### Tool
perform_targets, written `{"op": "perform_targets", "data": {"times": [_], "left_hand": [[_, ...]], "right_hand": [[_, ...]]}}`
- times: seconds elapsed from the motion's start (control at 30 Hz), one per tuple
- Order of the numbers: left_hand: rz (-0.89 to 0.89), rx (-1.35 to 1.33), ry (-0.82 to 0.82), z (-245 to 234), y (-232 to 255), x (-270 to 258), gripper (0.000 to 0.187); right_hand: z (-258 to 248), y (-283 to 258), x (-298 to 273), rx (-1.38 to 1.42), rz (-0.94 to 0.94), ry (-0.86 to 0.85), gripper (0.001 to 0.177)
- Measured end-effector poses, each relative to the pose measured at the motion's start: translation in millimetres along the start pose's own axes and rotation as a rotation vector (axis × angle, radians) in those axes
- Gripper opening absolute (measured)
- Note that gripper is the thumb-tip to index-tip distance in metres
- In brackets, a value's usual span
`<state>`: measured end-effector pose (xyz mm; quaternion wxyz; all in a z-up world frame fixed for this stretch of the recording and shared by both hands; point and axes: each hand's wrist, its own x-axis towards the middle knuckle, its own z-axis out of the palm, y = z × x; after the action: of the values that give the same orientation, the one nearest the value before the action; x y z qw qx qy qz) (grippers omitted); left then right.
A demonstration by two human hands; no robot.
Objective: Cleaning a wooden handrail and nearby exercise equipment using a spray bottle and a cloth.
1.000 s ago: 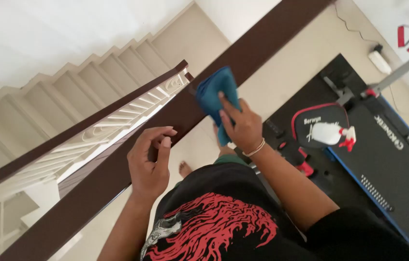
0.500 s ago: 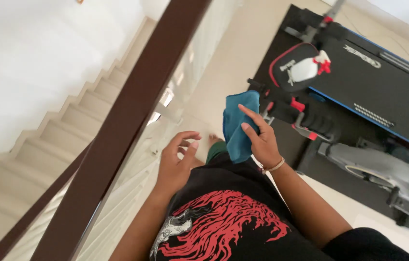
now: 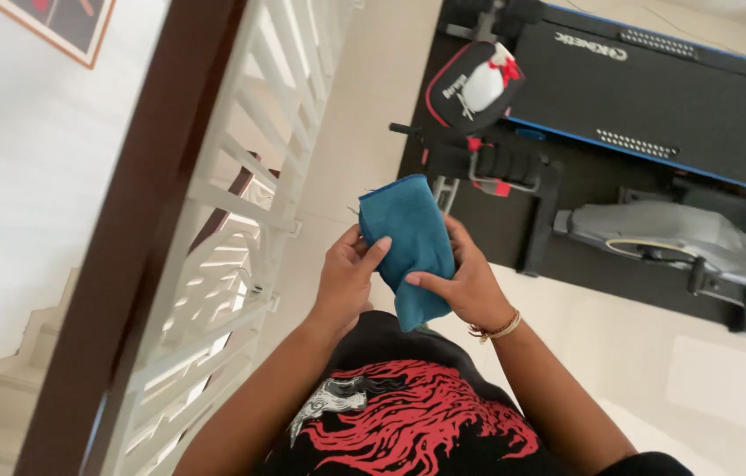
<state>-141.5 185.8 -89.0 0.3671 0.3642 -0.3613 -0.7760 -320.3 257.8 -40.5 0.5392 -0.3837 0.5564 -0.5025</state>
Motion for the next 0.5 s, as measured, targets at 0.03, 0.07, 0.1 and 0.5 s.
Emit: {"op": "perform_targets", "data": {"times": [0.03, 0.07, 0.1, 0.5], "left_hand": [[-0.009, 0.002, -0.008, 13, -5, -4, 0.033], [-0.037, -0.012, -0.031, 26, -11, -9, 0.034], [-0.066, -0.027, -0.053, 39, -18, -13, 0.035], [-0.166, 0.047, -0.233, 144, -109, -61, 0.033]], "right_hand": [[-13, 5, -14, 0.003, 0.003, 0.011, 0.107], [-26, 11, -28, -0.02, 0.081, 0.022, 0.089], [-39, 18, -41, -0.042, 0.158, 0.032, 0.072], [-132, 45, -177, 0.133, 0.149, 0.202, 0.059]]}}
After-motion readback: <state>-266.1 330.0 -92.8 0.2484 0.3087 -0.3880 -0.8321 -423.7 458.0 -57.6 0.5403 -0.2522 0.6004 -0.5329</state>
